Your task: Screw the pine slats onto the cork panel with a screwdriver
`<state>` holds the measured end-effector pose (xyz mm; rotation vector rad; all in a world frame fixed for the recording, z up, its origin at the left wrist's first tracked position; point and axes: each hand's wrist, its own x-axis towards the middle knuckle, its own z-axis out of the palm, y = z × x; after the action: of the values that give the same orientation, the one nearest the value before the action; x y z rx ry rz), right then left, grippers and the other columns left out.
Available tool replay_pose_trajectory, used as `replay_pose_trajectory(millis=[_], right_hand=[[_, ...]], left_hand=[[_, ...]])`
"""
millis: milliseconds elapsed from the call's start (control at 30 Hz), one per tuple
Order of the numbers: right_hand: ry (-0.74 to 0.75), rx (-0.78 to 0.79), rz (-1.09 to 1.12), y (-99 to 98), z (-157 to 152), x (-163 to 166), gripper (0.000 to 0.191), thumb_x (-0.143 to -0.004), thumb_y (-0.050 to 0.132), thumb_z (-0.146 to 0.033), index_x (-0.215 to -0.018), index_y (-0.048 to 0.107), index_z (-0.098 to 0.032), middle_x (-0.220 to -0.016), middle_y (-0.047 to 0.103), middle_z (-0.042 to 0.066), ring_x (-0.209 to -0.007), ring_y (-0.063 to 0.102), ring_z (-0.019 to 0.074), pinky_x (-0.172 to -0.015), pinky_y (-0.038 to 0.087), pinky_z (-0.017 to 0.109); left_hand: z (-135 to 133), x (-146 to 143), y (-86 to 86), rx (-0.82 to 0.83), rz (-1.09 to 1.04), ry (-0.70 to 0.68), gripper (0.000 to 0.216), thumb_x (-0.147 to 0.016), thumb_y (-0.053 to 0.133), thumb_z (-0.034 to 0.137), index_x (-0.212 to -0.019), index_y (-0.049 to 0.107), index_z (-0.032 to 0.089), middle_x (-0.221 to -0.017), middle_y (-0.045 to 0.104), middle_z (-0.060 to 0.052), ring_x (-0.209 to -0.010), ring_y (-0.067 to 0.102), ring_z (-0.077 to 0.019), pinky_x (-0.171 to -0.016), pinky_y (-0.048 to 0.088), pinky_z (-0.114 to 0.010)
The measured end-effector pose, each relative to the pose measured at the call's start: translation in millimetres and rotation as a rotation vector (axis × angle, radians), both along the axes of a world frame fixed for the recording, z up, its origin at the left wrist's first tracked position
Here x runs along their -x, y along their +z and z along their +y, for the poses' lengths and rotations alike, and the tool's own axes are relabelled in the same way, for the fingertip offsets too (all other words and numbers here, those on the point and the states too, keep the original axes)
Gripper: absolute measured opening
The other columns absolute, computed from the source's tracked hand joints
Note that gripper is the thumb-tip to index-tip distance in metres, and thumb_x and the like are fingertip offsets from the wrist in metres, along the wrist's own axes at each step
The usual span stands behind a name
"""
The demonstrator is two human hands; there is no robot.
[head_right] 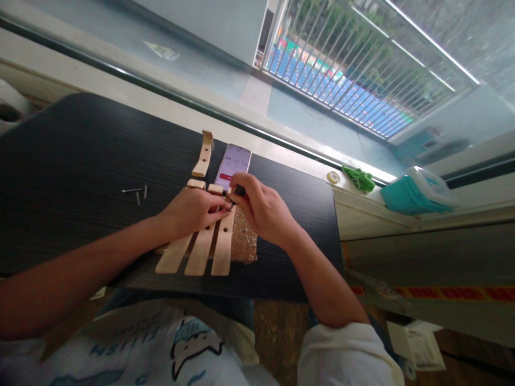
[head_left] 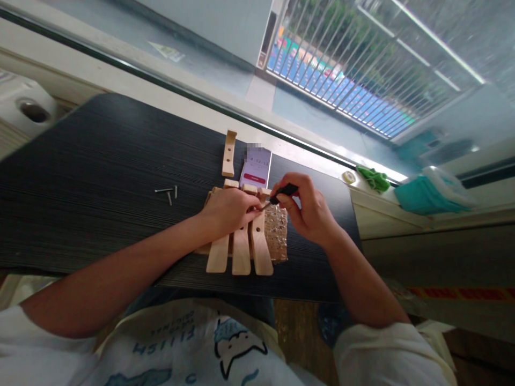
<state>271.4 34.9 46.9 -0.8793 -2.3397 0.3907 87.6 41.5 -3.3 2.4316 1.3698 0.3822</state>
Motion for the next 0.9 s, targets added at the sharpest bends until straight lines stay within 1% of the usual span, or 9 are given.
replay_pose_trajectory(millis=[133, 233, 300, 367, 433, 567, 700, 833, 900], right_hand=[[0.022, 0.05, -0.048, 8.0, -1.6, -1.7, 0.021, -0.096, 0.042, -0.023, -0.116, 0.043, -0.022, -0.094, 0.064, 0.005, -0.075, 0.061, 0.0121, -0.068, 0.054, 0.029], [0.041, 0.112, -0.045, 13.2, -3.0, -5.4, 0.03, -0.095, 0.041, -0.021, -0.125, 0.041, -0.023, -0.101, 0.065, 0.005, -0.082, 0.063, 0.0129, -0.074, 0.056, 0.03], [0.039, 0.13, -0.047, 15.5, -3.9, -8.2, 0.035, -0.095, 0.04, -0.018, -0.129, 0.041, -0.023, -0.114, 0.063, 0.007, -0.081, 0.063, 0.0115, -0.075, 0.057, 0.03], [0.032, 0.146, -0.036, 16.6, -4.3, -10.2, 0.037, -0.094, 0.04, -0.016, -0.131, 0.042, -0.024, -0.122, 0.061, 0.007, -0.074, 0.061, 0.009, -0.073, 0.057, 0.028], [0.044, 0.174, 0.004, 16.3, -4.0, -11.3, 0.038, -0.095, 0.04, -0.016, -0.132, 0.042, -0.025, -0.117, 0.063, 0.006, -0.07, 0.059, 0.0073, -0.071, 0.056, 0.026], [0.077, 0.208, 0.072, 13.1, -2.4, -10.6, 0.038, -0.095, 0.042, -0.018, -0.133, 0.043, -0.026, -0.102, 0.067, 0.002, -0.069, 0.059, 0.0069, -0.067, 0.055, 0.023], [0.066, 0.204, 0.1, 9.1, -2.7, -7.8, 0.037, -0.094, 0.047, -0.019, -0.13, 0.045, -0.027, -0.101, 0.068, 0.0, -0.068, 0.062, 0.0068, -0.065, 0.056, 0.023], [0.038, 0.181, 0.145, 4.3, -4.3, -6.2, 0.031, -0.093, 0.05, -0.018, -0.122, 0.049, -0.027, -0.101, 0.069, 0.0, -0.068, 0.064, 0.0061, -0.066, 0.056, 0.022], [0.019, 0.178, 0.167, 2.1, -4.7, -6.3, 0.029, -0.093, 0.05, -0.018, -0.12, 0.051, -0.026, -0.101, 0.069, 0.0, -0.068, 0.065, 0.0057, -0.065, 0.056, 0.021]], left_hand=[[-0.1, 0.8, 0.4, -0.019, -0.003, 0.003, 0.027, -0.088, 0.055, 0.038, -0.092, 0.076, 0.021, -0.085, 0.076, -0.007, -0.077, 0.07, -0.0224, -0.066, 0.046, -0.03], [-0.2, 0.6, 2.5, -0.005, -0.003, 0.006, 0.027, -0.089, 0.055, 0.038, -0.092, 0.075, 0.021, -0.086, 0.076, -0.007, -0.078, 0.07, -0.0228, -0.067, 0.046, -0.03], [-0.5, 0.5, 4.2, 0.006, -0.006, 0.002, 0.026, -0.089, 0.055, 0.037, -0.092, 0.075, 0.02, -0.087, 0.076, -0.008, -0.079, 0.07, -0.0238, -0.068, 0.047, -0.032], [-0.9, 0.4, 5.7, 0.013, -0.014, -0.004, 0.025, -0.089, 0.055, 0.036, -0.093, 0.075, 0.02, -0.086, 0.076, -0.008, -0.08, 0.07, -0.0243, -0.069, 0.047, -0.032], [-1.2, 0.5, 6.6, 0.019, -0.023, -0.015, 0.024, -0.089, 0.056, 0.034, -0.094, 0.075, 0.021, -0.087, 0.076, -0.008, -0.08, 0.07, -0.0239, -0.07, 0.048, -0.033], [-1.1, 1.5, 6.8, 0.016, -0.04, -0.026, 0.023, -0.089, 0.057, 0.034, -0.096, 0.075, 0.021, -0.089, 0.076, -0.008, -0.078, 0.07, -0.0216, -0.069, 0.048, -0.03], [-0.6, 4.0, 6.8, -0.006, -0.042, -0.047, 0.024, -0.089, 0.057, 0.034, -0.095, 0.075, 0.019, -0.084, 0.075, -0.008, -0.078, 0.07, -0.0221, -0.069, 0.049, -0.03], [-2.5, 6.9, 9.3, -0.016, -0.036, -0.096, 0.022, -0.089, 0.057, 0.031, -0.097, 0.074, 0.019, -0.09, 0.075, -0.009, -0.084, 0.07, -0.0224, -0.074, 0.05, -0.03], [-4.5, 8.0, 10.9, -0.021, -0.017, -0.1, 0.022, -0.089, 0.057, 0.031, -0.099, 0.073, 0.019, -0.091, 0.075, -0.01, -0.084, 0.07, -0.0227, -0.075, 0.051, -0.031]])
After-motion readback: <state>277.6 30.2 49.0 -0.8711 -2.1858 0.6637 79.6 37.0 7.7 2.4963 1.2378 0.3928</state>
